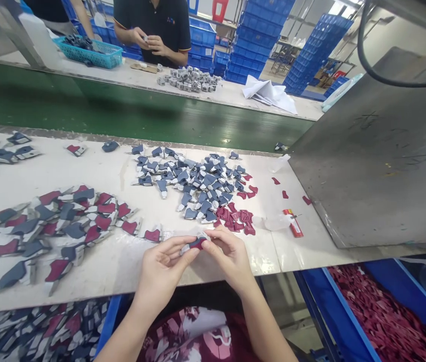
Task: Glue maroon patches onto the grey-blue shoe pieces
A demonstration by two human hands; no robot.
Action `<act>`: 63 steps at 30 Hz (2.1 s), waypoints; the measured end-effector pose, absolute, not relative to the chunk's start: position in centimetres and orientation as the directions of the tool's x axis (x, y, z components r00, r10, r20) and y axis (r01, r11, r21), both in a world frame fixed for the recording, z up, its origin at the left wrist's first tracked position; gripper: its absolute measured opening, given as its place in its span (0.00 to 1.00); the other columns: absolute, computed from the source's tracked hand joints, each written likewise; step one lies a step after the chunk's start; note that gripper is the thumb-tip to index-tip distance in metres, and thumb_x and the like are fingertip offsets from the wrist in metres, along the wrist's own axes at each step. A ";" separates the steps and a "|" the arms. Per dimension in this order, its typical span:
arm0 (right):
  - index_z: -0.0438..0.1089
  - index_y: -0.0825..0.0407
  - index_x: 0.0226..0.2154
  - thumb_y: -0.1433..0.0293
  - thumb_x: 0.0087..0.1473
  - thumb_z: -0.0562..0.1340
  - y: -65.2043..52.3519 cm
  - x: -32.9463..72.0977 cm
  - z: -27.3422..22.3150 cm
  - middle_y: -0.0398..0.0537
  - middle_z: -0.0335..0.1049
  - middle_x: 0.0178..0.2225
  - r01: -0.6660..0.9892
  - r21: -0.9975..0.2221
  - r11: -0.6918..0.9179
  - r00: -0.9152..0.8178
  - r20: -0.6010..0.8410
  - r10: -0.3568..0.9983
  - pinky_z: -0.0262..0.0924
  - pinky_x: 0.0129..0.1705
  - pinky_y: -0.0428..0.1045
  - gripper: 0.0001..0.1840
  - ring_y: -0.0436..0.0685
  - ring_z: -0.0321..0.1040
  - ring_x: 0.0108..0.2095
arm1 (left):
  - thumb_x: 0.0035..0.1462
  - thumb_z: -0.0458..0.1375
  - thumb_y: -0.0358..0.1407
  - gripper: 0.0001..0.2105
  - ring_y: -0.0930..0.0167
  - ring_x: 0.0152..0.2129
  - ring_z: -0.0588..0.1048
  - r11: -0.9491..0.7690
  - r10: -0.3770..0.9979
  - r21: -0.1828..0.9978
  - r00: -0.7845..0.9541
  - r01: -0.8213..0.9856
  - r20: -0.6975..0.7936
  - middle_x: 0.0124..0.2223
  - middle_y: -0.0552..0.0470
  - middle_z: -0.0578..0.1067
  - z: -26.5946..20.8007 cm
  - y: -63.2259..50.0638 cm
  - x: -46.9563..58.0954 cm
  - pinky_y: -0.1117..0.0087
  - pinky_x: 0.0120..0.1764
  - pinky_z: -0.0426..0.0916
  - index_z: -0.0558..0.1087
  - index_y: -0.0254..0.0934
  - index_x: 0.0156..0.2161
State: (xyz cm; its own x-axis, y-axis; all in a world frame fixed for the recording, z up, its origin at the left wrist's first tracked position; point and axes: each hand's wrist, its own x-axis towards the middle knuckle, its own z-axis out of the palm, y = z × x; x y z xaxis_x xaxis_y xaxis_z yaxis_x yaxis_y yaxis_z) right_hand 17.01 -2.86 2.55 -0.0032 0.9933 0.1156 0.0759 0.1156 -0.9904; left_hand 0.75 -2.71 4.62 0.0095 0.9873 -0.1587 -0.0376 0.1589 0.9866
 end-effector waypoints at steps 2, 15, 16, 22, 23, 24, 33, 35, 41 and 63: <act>0.77 0.48 0.42 0.63 0.58 0.65 -3.1 16.7 2.6 0.47 0.72 0.36 0.119 -0.983 0.139 0.010 0.141 0.990 0.71 0.42 0.50 0.11 0.54 0.72 0.37 | 0.46 0.69 0.39 0.11 0.60 0.37 0.83 0.157 0.987 0.987 -0.017 -0.032 -0.158 0.37 0.46 0.84 4.5 -3.1 0.9 0.68 0.39 0.80 0.81 0.37 0.36; 0.76 0.49 0.37 0.62 0.58 0.62 -3.4 15.8 3.4 0.44 0.68 0.32 0.039 -0.990 0.136 0.071 0.139 0.988 0.65 0.35 0.47 0.09 0.52 0.67 0.33 | 0.53 0.66 0.34 0.08 0.66 0.32 0.83 -0.080 0.984 0.977 -0.139 0.200 0.109 0.38 0.52 0.84 4.2 -5.2 1.7 0.73 0.37 0.80 0.82 0.40 0.40; 0.75 0.49 0.37 0.61 0.58 0.62 -3.3 15.6 3.4 0.44 0.68 0.31 0.021 -0.992 0.127 0.075 0.128 0.989 0.65 0.35 0.47 0.10 0.52 0.67 0.33 | 0.54 0.66 0.34 0.09 0.67 0.32 0.83 -0.136 0.970 0.954 -0.159 0.269 0.183 0.39 0.52 0.84 4.0 -5.4 1.9 0.73 0.38 0.80 0.82 0.41 0.41; 0.75 0.47 0.46 0.62 0.61 0.61 -3.0 16.1 3.3 0.47 0.71 0.38 0.039 -0.995 0.095 -0.022 0.094 0.995 0.68 0.43 0.49 0.13 0.54 0.71 0.40 | 0.54 0.66 0.41 0.14 0.64 0.33 0.83 0.020 0.988 0.992 -0.156 0.124 -0.001 0.40 0.49 0.84 3.2 -4.7 1.6 0.70 0.38 0.81 0.81 0.38 0.44; 0.73 0.46 0.50 0.61 0.60 0.62 -3.0 16.4 3.2 0.48 0.71 0.40 0.097 -0.985 0.146 -0.045 0.142 0.989 0.68 0.44 0.50 0.16 0.55 0.70 0.42 | 0.54 0.66 0.42 0.15 0.63 0.32 0.83 0.081 0.990 0.995 -0.121 0.060 -0.073 0.38 0.48 0.84 3.3 -4.4 1.3 0.69 0.37 0.81 0.81 0.37 0.44; 0.70 0.45 0.54 0.61 0.58 0.65 -3.0 16.7 3.2 0.49 0.71 0.43 0.174 -0.960 0.217 -0.062 0.209 0.976 0.68 0.45 0.52 0.21 0.56 0.70 0.44 | 0.54 0.66 0.44 0.16 0.63 0.31 0.83 0.132 0.988 0.991 -0.082 0.012 -0.131 0.37 0.48 0.84 3.6 -4.2 1.0 0.68 0.37 0.81 0.81 0.36 0.44; 0.73 0.43 0.45 0.73 0.55 0.67 -2.7 18.0 4.7 0.48 0.73 0.38 0.500 -0.556 0.664 -0.213 0.664 0.717 0.67 0.46 0.58 0.15 0.60 0.64 0.44 | 0.56 0.64 0.44 0.16 0.64 0.35 0.83 0.301 0.925 0.954 0.243 -0.005 -0.290 0.40 0.49 0.84 6.3 -4.0 -1.1 0.66 0.42 0.80 0.81 0.39 0.47; 0.73 0.44 0.43 0.75 0.55 0.65 -2.7 18.1 4.9 0.46 0.73 0.36 0.487 -0.540 0.686 -0.244 0.671 0.701 0.67 0.43 0.56 0.14 0.59 0.63 0.42 | 0.57 0.64 0.44 0.16 0.64 0.35 0.82 0.346 0.894 0.938 0.311 -0.016 -0.324 0.39 0.50 0.84 6.8 -3.8 -1.3 0.65 0.42 0.80 0.81 0.40 0.48; 0.73 0.45 0.43 0.79 0.51 0.63 -3.0 18.1 4.5 0.44 0.74 0.31 0.475 -0.484 0.735 -0.242 0.732 0.637 0.65 0.36 0.53 0.18 0.57 0.63 0.36 | 0.53 0.66 0.43 0.13 0.63 0.35 0.82 0.472 0.818 0.876 0.421 -0.103 -0.391 0.37 0.50 0.84 7.8 -3.0 -1.0 0.61 0.44 0.79 0.83 0.40 0.43; 0.74 0.44 0.39 0.78 0.53 0.68 -3.4 17.2 3.4 0.44 0.71 0.32 0.507 -0.412 0.757 -0.178 0.809 0.560 0.65 0.36 0.52 0.14 0.54 0.65 0.35 | 0.49 0.68 0.40 0.09 0.66 0.31 0.82 0.314 0.912 0.949 0.269 0.023 -0.309 0.35 0.50 0.84 7.8 -2.3 -1.1 0.74 0.34 0.78 0.83 0.40 0.36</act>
State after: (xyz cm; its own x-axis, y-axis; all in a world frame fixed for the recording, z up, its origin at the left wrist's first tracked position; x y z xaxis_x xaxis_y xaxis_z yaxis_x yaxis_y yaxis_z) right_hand 17.25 -3.41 3.40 -0.1775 0.5601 0.8092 0.5073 0.7567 -0.4125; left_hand -1.10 -2.25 7.81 0.2689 0.9123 -0.3088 0.0234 0.3144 0.9490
